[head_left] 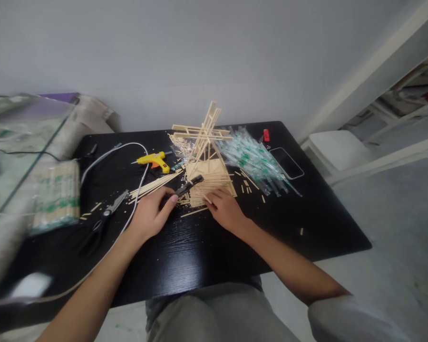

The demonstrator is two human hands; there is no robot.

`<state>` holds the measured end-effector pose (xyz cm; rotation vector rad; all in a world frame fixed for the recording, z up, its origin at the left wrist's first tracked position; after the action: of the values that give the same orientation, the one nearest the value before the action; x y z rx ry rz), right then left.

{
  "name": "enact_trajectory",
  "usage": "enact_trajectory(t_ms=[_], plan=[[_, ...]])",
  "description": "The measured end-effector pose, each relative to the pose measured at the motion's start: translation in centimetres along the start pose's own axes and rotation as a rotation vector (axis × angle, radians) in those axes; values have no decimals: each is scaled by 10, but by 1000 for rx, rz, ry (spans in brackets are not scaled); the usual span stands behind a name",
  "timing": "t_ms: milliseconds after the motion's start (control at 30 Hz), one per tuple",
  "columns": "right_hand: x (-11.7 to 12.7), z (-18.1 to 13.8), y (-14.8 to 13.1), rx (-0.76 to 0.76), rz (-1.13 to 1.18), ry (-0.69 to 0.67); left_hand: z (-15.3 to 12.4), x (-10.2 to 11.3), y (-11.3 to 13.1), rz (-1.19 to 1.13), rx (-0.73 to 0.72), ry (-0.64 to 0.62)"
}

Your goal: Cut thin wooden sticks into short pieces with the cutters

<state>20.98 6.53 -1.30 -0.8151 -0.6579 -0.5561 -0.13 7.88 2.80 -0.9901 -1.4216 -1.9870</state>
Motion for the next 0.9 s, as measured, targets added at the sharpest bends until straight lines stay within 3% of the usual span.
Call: enact_trajectory(t_ms=[233, 433, 633, 900], plan=[[4, 0, 6, -63, 41, 35, -1, -8, -8, 94, 4, 2], [19, 2, -9, -7, 241, 84, -4, -12, -15, 162, 47, 8], [20, -2, -13, -200, 427, 154, -8, -20, -8, 149, 46, -50], [16, -2, -10, -336, 533, 94, -10, -23, 0, 255, 68, -119]])
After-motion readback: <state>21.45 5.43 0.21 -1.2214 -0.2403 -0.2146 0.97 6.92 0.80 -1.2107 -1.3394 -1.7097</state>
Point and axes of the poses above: each hand's wrist, its own z-axis towards the middle knuckle, its own x-axis out of the back of the hand, y = z × x, the point moved 5 cm from there along z, towards the middle knuckle, and after that the axes turned 5 degrees about y, right-handed, at the moved point
